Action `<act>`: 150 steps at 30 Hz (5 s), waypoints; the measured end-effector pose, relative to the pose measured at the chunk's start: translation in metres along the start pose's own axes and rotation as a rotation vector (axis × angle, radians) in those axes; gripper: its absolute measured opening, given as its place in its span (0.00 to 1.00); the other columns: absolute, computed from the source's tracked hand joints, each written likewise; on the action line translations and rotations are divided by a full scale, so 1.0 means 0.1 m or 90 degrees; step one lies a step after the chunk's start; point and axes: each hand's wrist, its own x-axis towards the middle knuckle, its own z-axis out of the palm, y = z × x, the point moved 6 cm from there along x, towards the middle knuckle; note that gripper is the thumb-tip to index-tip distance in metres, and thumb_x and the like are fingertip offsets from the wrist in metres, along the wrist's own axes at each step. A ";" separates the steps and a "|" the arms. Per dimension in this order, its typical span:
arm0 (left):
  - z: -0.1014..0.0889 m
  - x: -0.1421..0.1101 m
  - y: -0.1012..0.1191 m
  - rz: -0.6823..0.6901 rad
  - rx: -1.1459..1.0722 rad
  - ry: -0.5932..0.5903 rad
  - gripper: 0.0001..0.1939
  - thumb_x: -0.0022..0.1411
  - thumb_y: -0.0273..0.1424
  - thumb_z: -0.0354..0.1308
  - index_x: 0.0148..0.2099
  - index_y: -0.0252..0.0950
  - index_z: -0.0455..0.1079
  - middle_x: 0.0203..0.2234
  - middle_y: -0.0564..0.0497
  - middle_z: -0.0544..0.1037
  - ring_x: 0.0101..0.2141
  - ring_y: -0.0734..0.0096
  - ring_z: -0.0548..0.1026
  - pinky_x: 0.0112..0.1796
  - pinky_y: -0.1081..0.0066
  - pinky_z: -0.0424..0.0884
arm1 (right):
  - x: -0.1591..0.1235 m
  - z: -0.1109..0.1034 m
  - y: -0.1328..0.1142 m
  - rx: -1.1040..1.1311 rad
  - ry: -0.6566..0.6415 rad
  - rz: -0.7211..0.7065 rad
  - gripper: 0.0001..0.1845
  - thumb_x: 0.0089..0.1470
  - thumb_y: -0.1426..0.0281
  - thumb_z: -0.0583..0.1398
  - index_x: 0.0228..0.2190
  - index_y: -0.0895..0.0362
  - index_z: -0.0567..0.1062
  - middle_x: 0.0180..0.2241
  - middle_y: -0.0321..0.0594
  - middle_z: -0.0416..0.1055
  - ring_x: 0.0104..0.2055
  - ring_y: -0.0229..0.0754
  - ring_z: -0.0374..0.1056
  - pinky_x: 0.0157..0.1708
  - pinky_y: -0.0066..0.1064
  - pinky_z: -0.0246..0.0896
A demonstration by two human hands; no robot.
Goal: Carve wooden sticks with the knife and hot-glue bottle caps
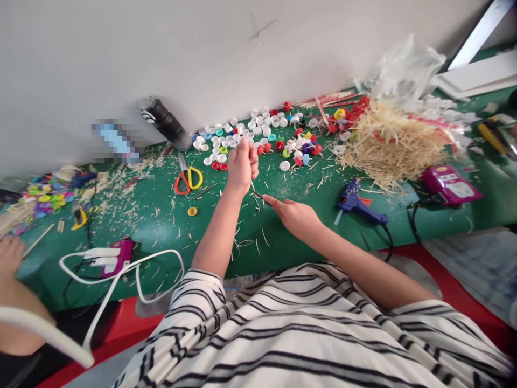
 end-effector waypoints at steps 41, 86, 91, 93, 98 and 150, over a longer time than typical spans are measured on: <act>-0.27 0.16 -0.06 0.046 -0.084 0.096 0.29 0.68 0.52 0.53 0.23 0.37 0.57 0.14 0.61 0.51 0.12 0.84 0.47 0.14 0.75 0.43 | 0.01 -0.36 0.14 0.013 0.121 -0.028 0.28 0.71 0.61 0.41 0.66 0.39 0.63 0.34 0.39 0.72 0.29 0.36 0.61 0.26 0.28 0.46; -0.25 0.19 -0.05 0.059 -0.033 0.064 0.28 0.66 0.53 0.54 0.23 0.37 0.59 0.14 0.60 0.53 0.13 0.83 0.48 0.16 0.74 0.45 | 0.14 -0.05 0.07 -0.045 0.031 0.014 0.28 0.71 0.60 0.41 0.68 0.35 0.56 0.39 0.40 0.75 0.31 0.39 0.69 0.25 0.29 0.45; -0.26 0.20 -0.07 0.064 -0.022 0.063 0.27 0.66 0.52 0.55 0.23 0.37 0.60 0.15 0.60 0.54 0.14 0.82 0.51 0.17 0.74 0.47 | 0.21 -0.20 0.07 -0.045 0.055 0.007 0.27 0.71 0.61 0.43 0.68 0.34 0.56 0.40 0.39 0.74 0.29 0.38 0.66 0.25 0.29 0.42; -0.25 0.20 -0.06 0.072 -0.009 0.058 0.28 0.66 0.53 0.55 0.24 0.38 0.60 0.15 0.60 0.53 0.14 0.82 0.51 0.17 0.74 0.47 | 0.24 -0.23 0.07 -0.051 0.054 0.002 0.28 0.71 0.61 0.43 0.68 0.34 0.55 0.40 0.40 0.74 0.29 0.38 0.65 0.26 0.29 0.43; -0.24 0.19 -0.07 0.056 0.011 0.054 0.27 0.66 0.52 0.55 0.24 0.38 0.60 0.15 0.60 0.54 0.14 0.82 0.51 0.17 0.73 0.46 | 0.29 -0.19 0.10 -0.053 0.046 0.000 0.29 0.71 0.63 0.43 0.69 0.34 0.54 0.39 0.39 0.74 0.29 0.38 0.66 0.26 0.29 0.45; -0.22 0.05 0.07 -0.204 -0.327 0.042 0.28 0.68 0.54 0.51 0.26 0.37 0.59 0.13 0.61 0.53 0.11 0.85 0.50 0.12 0.79 0.47 | 0.40 -0.10 0.25 0.407 0.221 -0.145 0.14 0.65 0.62 0.57 0.45 0.51 0.82 0.35 0.40 0.68 0.34 0.40 0.67 0.36 0.31 0.62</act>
